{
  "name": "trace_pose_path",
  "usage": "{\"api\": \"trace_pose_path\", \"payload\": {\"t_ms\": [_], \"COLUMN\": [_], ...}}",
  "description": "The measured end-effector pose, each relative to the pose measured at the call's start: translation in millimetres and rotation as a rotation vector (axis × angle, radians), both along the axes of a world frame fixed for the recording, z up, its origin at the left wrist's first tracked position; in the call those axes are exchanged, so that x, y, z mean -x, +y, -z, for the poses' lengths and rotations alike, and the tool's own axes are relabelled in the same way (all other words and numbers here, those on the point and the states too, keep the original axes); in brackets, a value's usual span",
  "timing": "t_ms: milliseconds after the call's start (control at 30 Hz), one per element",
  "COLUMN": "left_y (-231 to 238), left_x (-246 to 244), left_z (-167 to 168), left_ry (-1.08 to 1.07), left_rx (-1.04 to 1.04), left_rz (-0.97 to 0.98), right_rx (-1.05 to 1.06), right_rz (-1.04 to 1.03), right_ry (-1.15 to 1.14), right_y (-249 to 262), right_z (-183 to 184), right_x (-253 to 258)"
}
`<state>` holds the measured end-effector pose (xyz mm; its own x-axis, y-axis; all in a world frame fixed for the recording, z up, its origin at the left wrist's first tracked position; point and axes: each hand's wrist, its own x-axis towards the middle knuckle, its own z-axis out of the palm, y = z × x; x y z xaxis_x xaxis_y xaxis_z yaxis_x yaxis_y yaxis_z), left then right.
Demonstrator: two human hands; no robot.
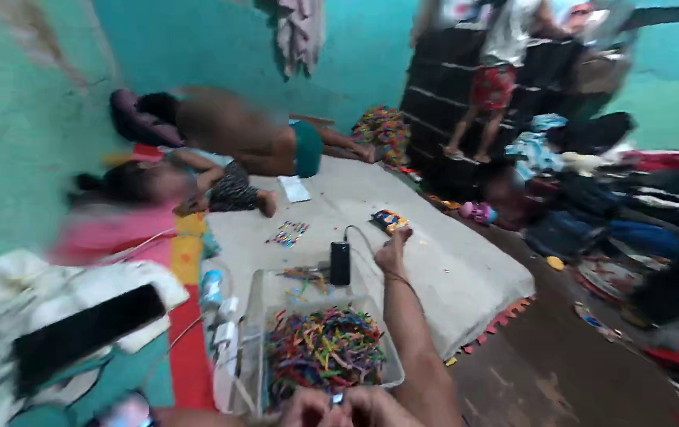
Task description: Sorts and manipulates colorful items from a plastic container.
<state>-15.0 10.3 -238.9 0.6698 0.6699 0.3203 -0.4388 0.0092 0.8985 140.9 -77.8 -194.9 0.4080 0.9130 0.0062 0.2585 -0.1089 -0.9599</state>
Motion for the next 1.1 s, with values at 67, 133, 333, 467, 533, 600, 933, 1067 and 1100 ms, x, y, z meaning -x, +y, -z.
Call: {"api": "trace_pose_path", "payload": {"t_ms": [67, 133, 333, 467, 533, 600, 933, 1067, 1100], "left_y": [2, 3, 2, -2, -6, -8, -3, -5, -5], "left_x": [0, 0, -1, -3, -4, -4, -8, -7, -7], "left_z": [0, -1, -9, -6, -7, -8, 7, 7, 8], "left_ry": [0.013, 0.016, 0.036, 0.075, 0.117, 0.158, 0.075, 0.067, 0.056], "left_rx": [-0.012, -0.012, -0.009, -0.022, 0.002, 0.006, -0.096, -0.083, -0.073], "left_rz": [-0.01, -0.019, -0.005, -0.04, -0.036, -0.011, -0.038, 0.059, 0.075], "right_rx": [0.048, 0.107, -0.085, -0.093, -0.074, -0.09, -0.071, -0.122, -0.127], "right_rz": [-0.17, -0.306, -0.205, -0.134, -0.114, -0.122, -0.189, -0.079, -0.079], "right_ry": [0.003, -0.015, -0.056, 0.034, 0.066, 0.045, -0.295, -0.168, -0.198], "right_y": [-7, -14, -19, -19, -18, -18, -28, -24, -22], "right_z": [0, -1, 26, 33, 32, 31, 30, 35, 35], "right_x": [2, 4, 0, 2, 4, 3, -4, 1, 2]}}
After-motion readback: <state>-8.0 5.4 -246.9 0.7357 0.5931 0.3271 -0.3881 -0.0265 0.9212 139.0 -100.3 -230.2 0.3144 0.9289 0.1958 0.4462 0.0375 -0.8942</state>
